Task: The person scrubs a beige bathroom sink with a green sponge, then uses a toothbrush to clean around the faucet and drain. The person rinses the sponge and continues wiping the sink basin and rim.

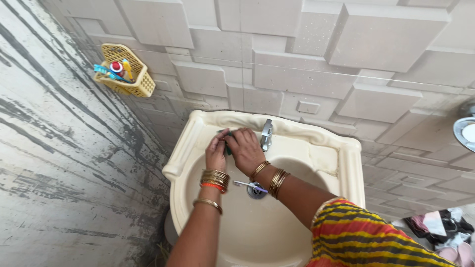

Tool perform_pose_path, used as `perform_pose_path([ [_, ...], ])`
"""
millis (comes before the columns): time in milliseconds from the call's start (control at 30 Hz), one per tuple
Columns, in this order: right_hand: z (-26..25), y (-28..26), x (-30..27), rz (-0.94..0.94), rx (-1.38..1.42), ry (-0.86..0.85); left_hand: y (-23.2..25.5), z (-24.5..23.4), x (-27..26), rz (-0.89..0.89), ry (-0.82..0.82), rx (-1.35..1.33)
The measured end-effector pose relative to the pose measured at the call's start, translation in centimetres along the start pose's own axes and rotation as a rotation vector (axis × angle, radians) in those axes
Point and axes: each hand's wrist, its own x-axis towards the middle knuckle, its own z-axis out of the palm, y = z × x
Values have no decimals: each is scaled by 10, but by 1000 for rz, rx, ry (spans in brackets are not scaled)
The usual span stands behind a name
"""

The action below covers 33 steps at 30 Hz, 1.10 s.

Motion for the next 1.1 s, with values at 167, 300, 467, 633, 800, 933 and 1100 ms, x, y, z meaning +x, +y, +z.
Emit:
perform_pose_path([
  [167, 10, -10, -3, 84, -102, -438, 0, -9, 7, 60, -255, 1428],
  [300, -2, -17, 8, 150, -98, -534, 40, -12, -2, -102, -344, 1648],
  [467, -4, -16, 40, 70, -64, -598, 84, -47, 1, -17, -421, 1942],
  [633, 18, -37, 80, -31, 1, -651, 95, -66, 2, 84, -167, 1769],
  [800, 31, -53, 95, -120, 19, -644, 106, -72, 12, -510, 76, 1624],
  [933, 33, -37, 75, -338, 109, -592, 123, -89, 19, -683, 76, 1507],
  [1100, 50, -28, 90, -163, 94, -529, 131, -109, 24, -846, 52, 1373],
])
